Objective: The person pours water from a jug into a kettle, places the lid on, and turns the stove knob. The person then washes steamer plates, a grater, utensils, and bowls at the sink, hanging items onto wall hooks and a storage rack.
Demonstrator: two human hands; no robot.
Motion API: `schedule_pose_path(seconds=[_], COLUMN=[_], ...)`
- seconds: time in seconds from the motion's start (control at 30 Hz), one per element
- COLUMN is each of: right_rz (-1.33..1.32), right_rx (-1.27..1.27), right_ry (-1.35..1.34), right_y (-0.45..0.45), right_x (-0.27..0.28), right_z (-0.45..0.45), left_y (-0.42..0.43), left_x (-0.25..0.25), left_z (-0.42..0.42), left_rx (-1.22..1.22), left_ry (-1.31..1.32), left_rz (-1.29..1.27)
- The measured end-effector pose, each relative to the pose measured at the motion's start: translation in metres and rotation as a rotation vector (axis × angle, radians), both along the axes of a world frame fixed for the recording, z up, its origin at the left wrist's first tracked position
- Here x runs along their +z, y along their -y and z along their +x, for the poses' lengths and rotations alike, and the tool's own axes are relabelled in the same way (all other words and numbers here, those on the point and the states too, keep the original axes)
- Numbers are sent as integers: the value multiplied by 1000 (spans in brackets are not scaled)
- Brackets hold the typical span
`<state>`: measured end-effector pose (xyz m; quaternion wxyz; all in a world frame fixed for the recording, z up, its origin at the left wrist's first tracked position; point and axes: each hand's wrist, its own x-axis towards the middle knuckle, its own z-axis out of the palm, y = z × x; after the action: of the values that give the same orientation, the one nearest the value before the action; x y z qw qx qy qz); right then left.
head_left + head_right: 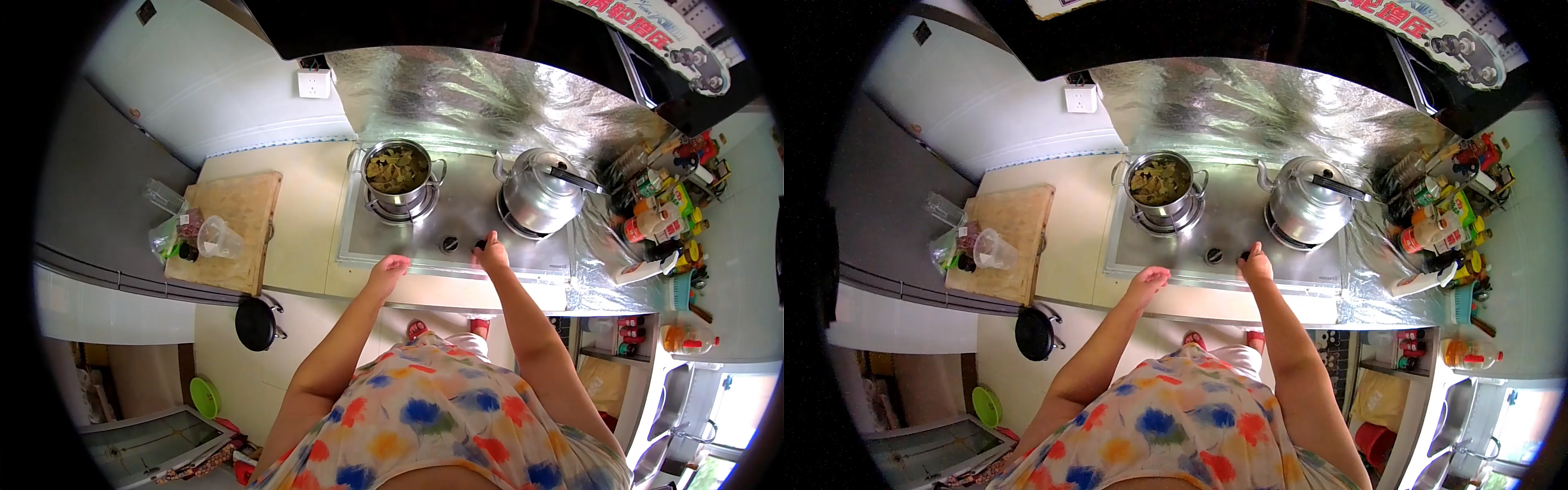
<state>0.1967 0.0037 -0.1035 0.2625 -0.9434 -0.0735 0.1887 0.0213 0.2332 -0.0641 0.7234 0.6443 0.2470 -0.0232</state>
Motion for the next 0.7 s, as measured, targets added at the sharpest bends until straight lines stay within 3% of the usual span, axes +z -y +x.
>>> schedule_pose_path(seconds=[0.37, 0.47, 0.63, 0.7], right_rz=[34, 11, 111, 191], right_rx=[-27, 7, -127, -43], right_ry=[57, -36, 86, 157], right_y=[0, 4, 16, 36], right_x=[-13, -4, 21, 25], right_z=[3, 0, -32, -47], left_y=[0, 4, 29, 46], left_x=[-9, -8, -2, -2], left_z=[-4, -3, 11, 21], left_rx=[-18, -28, -156, -204], left_ry=[-13, -7, 0, 12], left_rz=[11, 21, -74, -138])
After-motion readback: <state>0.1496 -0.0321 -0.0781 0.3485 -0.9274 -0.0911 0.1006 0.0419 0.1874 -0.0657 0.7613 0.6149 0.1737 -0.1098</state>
